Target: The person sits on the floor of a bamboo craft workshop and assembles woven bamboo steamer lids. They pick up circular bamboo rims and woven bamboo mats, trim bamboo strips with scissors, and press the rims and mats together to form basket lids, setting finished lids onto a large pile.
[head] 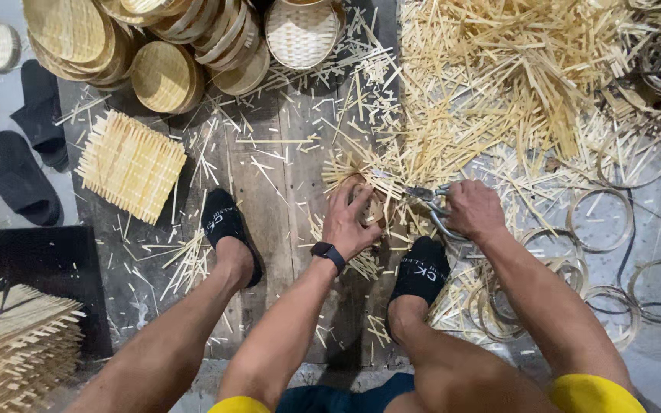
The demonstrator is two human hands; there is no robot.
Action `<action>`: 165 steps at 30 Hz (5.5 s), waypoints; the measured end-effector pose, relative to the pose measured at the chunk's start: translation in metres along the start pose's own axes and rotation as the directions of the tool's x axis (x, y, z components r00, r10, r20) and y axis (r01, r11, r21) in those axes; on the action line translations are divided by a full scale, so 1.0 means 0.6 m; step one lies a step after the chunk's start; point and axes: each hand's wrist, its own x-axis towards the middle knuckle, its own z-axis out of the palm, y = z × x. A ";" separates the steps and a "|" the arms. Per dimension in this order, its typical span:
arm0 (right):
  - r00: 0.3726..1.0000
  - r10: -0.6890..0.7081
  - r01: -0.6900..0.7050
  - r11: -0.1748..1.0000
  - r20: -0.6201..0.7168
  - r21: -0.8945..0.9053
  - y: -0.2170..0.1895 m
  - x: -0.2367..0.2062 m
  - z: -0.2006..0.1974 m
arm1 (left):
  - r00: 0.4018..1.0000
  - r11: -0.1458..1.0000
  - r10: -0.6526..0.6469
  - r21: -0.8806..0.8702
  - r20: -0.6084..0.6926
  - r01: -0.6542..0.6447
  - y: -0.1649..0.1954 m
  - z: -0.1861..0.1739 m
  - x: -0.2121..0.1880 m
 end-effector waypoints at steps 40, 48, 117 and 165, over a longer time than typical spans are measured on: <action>0.994 -0.018 0.029 0.994 0.107 -0.103 -0.004 0.018 -0.004 | 0.969 0.967 -0.249 -0.060 0.004 0.248 0.033 0.022 -0.003; 0.969 0.038 -0.057 0.996 0.244 0.070 0.007 0.017 -0.009 | 0.987 0.990 -0.141 -0.028 -0.078 0.139 0.024 0.017 -0.004; 0.790 0.116 -0.573 -0.209 0.602 0.792 -0.171 -0.010 0.090 | 0.519 -0.166 -0.530 -0.683 0.670 0.712 -0.165 0.060 -0.113; 0.980 -0.013 -0.171 -0.565 0.198 0.807 -0.124 -0.066 0.045 | 0.592 -0.027 -0.801 -0.983 -0.089 -0.184 -0.313 -0.313 0.198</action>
